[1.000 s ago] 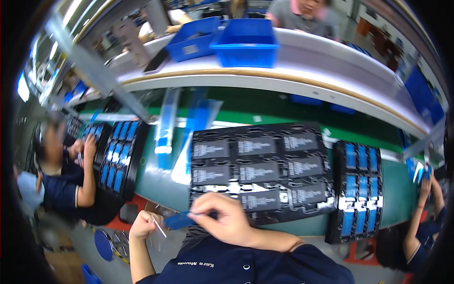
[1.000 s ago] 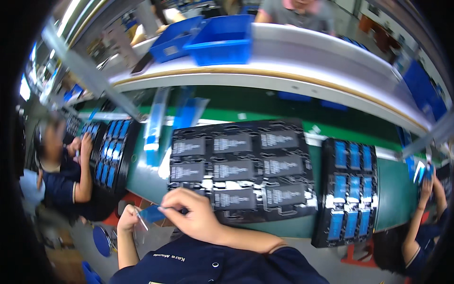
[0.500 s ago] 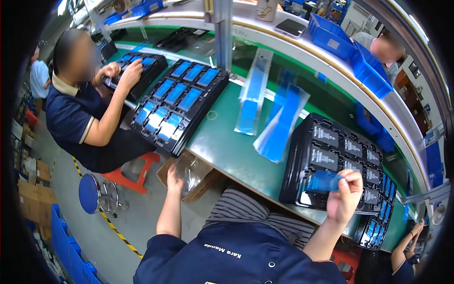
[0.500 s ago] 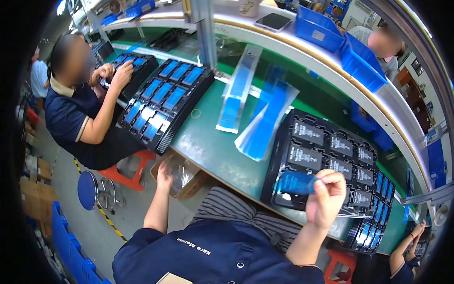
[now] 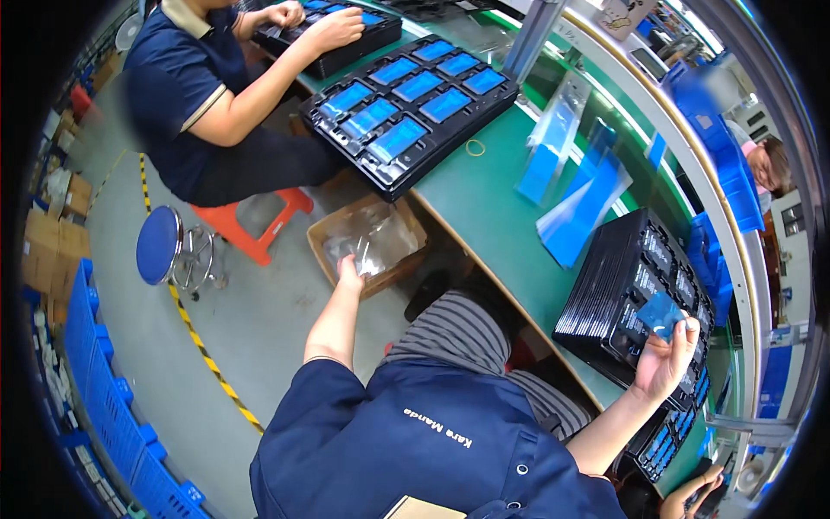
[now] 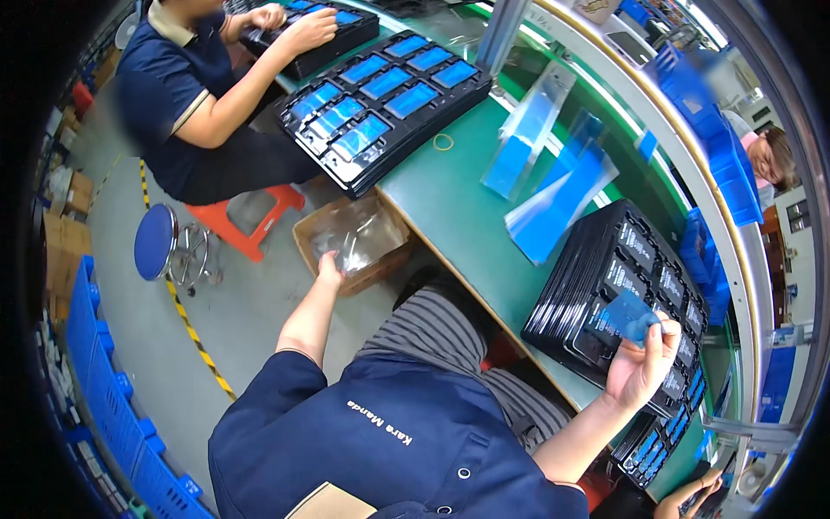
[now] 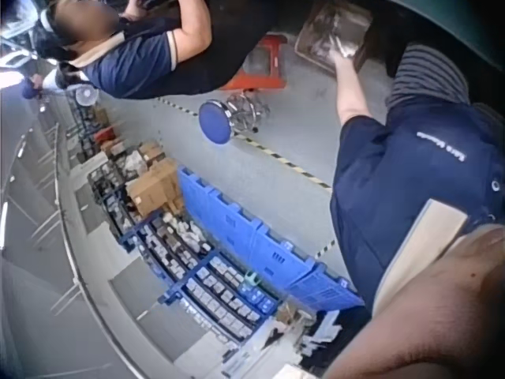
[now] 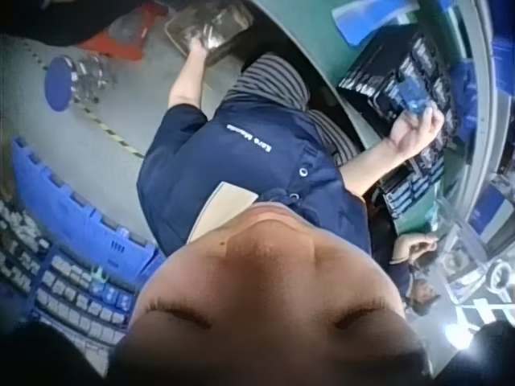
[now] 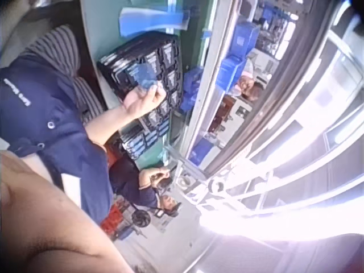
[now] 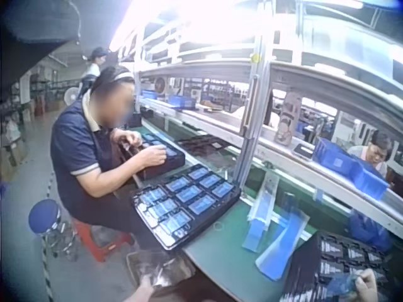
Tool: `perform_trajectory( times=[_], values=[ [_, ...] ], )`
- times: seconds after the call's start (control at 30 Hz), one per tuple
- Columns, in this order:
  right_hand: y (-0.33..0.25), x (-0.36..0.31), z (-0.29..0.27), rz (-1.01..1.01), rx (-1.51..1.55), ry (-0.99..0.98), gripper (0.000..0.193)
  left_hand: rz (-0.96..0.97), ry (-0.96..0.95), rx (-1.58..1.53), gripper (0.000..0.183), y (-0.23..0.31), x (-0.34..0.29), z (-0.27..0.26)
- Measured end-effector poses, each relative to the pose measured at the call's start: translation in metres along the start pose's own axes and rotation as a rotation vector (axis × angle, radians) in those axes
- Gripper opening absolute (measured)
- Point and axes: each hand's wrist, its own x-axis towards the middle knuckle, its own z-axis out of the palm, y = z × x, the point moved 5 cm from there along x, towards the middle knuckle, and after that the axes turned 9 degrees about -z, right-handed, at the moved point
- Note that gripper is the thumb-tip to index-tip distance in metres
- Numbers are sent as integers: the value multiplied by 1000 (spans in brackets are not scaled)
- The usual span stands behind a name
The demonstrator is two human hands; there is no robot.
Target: The person applies blue protective film to black rectangular electronic components in a tray. They peel the backing from the film and carefully align and smooth it over each component, repeating the process for multiple units.
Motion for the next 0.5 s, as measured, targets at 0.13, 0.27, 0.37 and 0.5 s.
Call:
perform_trajectory(
  times=[0.13,0.27,0.37,0.5],
  values=[
    [11,4,10,19,62,-32,12,357,160,-3,30,35,-9,-44],
    [11,4,3,5,84,10,15,1024,-47,151,14,20,-146,-2],
    [11,4,3,-33,115,7,17,1474,-644,333,6,-6,-348,74],
    [10,0,8,-34,123,8,16,1571,-1297,648,24,-44,-451,173]
  ],
)
